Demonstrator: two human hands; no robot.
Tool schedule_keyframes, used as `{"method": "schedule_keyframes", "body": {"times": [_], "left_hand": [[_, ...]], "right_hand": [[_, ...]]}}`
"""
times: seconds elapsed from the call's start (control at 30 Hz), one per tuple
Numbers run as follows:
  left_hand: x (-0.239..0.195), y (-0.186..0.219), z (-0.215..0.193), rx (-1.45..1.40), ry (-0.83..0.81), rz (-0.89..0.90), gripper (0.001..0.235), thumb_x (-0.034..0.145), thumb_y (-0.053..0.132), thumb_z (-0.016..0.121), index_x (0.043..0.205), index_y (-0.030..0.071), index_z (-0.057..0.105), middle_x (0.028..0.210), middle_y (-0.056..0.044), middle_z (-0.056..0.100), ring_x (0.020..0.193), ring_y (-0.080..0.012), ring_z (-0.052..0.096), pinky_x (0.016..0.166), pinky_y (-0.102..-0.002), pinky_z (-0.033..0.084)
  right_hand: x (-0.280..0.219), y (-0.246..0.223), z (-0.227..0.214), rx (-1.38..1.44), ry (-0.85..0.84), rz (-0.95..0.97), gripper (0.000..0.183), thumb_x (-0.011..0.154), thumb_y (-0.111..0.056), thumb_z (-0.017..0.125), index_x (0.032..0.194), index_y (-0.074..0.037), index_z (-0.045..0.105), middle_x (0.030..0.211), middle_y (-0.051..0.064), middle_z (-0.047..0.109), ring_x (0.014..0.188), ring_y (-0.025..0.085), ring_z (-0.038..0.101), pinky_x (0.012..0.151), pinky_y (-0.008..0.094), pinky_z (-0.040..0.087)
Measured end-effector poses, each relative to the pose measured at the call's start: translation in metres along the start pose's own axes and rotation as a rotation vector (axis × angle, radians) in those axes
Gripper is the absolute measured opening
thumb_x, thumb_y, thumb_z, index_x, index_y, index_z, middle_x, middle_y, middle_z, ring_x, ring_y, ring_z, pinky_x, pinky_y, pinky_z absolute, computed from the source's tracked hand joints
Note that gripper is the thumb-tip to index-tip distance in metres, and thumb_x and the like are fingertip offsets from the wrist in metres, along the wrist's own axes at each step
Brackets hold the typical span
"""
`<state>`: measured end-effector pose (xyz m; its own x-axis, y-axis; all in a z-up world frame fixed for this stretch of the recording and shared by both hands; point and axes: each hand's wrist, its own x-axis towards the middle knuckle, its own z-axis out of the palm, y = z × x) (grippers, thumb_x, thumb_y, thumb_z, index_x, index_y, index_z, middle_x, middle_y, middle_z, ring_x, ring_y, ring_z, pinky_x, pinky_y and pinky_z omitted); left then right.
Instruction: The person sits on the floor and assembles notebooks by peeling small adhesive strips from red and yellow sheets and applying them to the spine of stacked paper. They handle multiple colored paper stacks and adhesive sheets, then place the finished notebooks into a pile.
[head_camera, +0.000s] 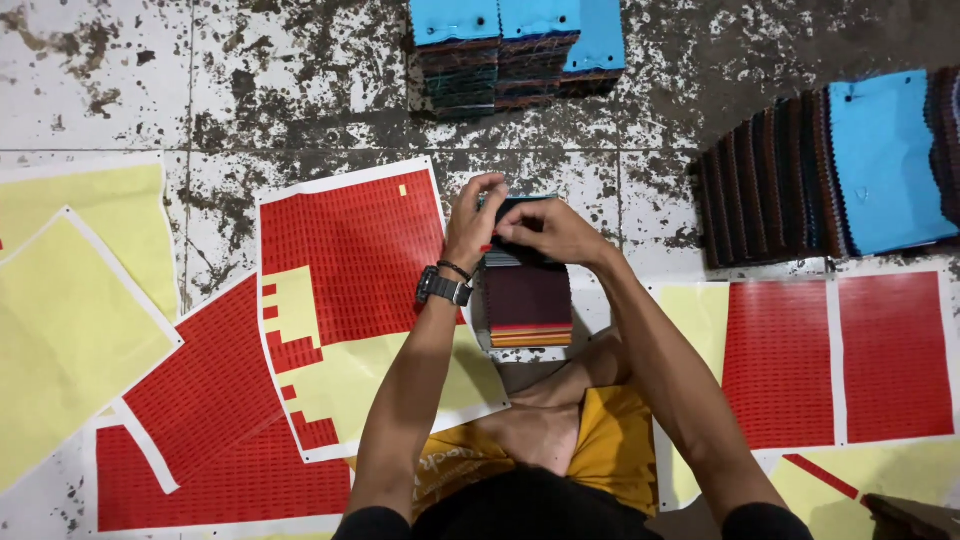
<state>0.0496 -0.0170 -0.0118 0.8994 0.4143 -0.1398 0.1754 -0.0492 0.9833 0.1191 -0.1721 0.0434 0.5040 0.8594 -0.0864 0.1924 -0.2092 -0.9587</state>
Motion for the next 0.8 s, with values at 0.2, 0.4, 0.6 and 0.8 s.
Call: {"method": "schedule_keyframes", "body": {"times": [0.2,0.4,0.6,0.8], "left_hand": [[-0.023,0.034,-0.015,0.178,0.369,0.081,0.019,0.102,0.014,0.052,0.114,0.016,0.066,0.106,-0.008,0.067,0.101,-0.0272,0.07,0.094,-0.042,0.055],[-0.013,-0.04,-0.035,0.501,0.247,0.387,0.018,0.089,0.011,0.06,0.098,0.021,0.072,0.096,-0.001,0.062,0.098,-0.0271,0.069,0.087,-0.04,0.056],[-0.019,-0.067,-0.033,0.818,0.229,0.64,0.026,0.09,0.01,0.059,0.106,0.025,0.073,0.103,0.001,0.059,0.095,-0.0245,0.065,0.077,-0.039,0.056],[-0.011,-0.093,-0.022,1.115,0.215,0.69,0.031,0.101,0.02,0.048,0.118,0.04,0.066,0.105,0.001,0.056,0.093,-0.0242,0.06,0.07,-0.038,0.052]], "right_hand": [[0.002,0.03,0.0,-0.106,0.061,0.066,0.013,0.101,-0.013,0.067,0.103,-0.003,0.074,0.088,0.016,0.076,0.089,0.03,0.072,0.085,0.045,0.055],[0.022,0.05,0.002,-0.412,0.103,0.129,0.015,0.101,-0.017,0.063,0.101,-0.006,0.073,0.087,0.016,0.074,0.09,0.038,0.072,0.08,0.049,0.055],[0.039,0.068,0.011,-0.558,0.093,0.256,0.019,0.1,-0.023,0.062,0.105,-0.009,0.072,0.096,0.017,0.075,0.099,0.042,0.071,0.085,0.052,0.057],[0.037,0.091,0.028,-0.608,0.176,0.301,0.016,0.097,-0.023,0.064,0.101,-0.013,0.075,0.093,0.014,0.075,0.096,0.038,0.073,0.082,0.048,0.06]]}}
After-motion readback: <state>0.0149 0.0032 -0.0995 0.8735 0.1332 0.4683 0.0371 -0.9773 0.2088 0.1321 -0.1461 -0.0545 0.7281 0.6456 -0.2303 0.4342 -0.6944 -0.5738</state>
